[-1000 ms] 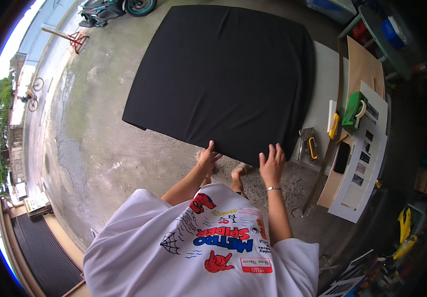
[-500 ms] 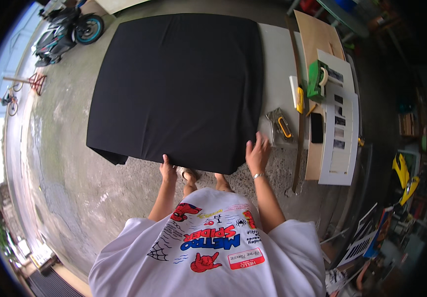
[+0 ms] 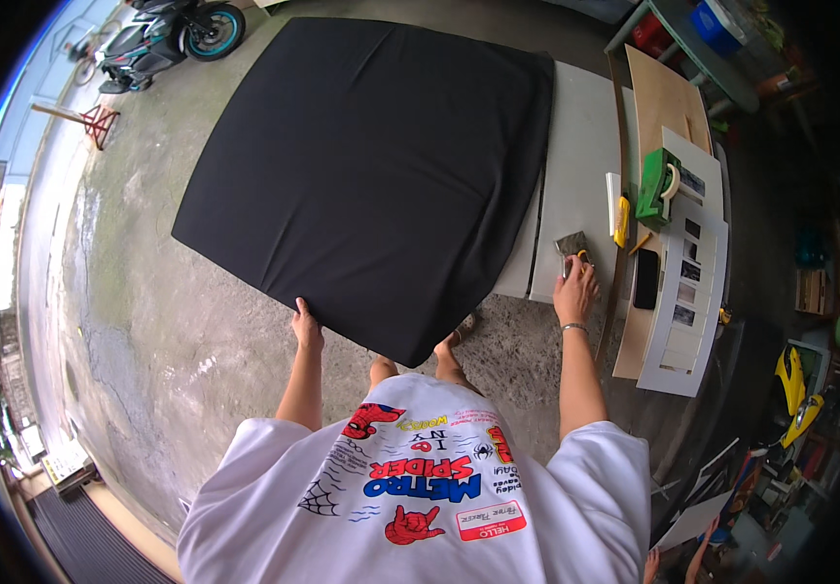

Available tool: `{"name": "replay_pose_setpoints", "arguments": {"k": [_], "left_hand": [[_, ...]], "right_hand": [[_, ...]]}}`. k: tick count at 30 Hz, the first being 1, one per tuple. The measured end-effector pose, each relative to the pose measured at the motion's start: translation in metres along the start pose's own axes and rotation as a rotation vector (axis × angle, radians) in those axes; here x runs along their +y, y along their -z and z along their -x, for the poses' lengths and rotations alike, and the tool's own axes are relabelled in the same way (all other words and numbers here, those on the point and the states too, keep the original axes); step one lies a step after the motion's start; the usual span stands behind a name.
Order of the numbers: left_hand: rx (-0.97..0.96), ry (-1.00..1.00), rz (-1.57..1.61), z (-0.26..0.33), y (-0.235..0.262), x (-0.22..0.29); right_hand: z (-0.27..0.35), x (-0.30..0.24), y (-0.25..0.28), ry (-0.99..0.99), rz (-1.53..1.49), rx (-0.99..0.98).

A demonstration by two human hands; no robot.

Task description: The person covers a rectangular furniture frame with black fabric, smoothing it and securing it with a staple gun. They repeatedly adjust the fabric, pull it taut, and staple the edges to the underside of the frame.

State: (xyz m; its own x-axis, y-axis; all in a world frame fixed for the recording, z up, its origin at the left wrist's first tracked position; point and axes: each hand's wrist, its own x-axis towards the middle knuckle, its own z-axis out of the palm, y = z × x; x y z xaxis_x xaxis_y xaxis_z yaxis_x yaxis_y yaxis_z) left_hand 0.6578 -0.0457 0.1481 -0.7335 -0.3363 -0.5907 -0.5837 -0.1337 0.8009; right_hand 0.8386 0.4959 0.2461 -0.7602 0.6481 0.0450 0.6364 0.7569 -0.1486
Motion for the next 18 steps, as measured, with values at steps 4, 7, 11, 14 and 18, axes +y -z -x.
{"name": "replay_pose_setpoints", "arguments": {"k": [4,7,11,14,18], "left_hand": [[-0.097,0.11,0.047,0.044,-0.009,0.019],[-0.196,0.221,-0.01,0.054,0.009,-0.022],[-0.252,0.232,-0.027,0.125,-0.024,-0.035],[-0.276,0.199,0.125,0.137,-0.033,-0.041],[-0.397,0.204,0.103,0.118,-0.006,-0.039]], "right_hand": [[-0.003,0.016,-0.017,-0.07,-0.115,0.026],[-0.014,0.008,-0.011,-0.087,-0.076,-0.011],[-0.006,0.004,-0.017,-0.172,0.043,0.036],[0.003,-0.026,-0.01,-0.121,0.019,0.231],[0.041,-0.073,-0.01,-0.023,-0.385,0.091]]}}
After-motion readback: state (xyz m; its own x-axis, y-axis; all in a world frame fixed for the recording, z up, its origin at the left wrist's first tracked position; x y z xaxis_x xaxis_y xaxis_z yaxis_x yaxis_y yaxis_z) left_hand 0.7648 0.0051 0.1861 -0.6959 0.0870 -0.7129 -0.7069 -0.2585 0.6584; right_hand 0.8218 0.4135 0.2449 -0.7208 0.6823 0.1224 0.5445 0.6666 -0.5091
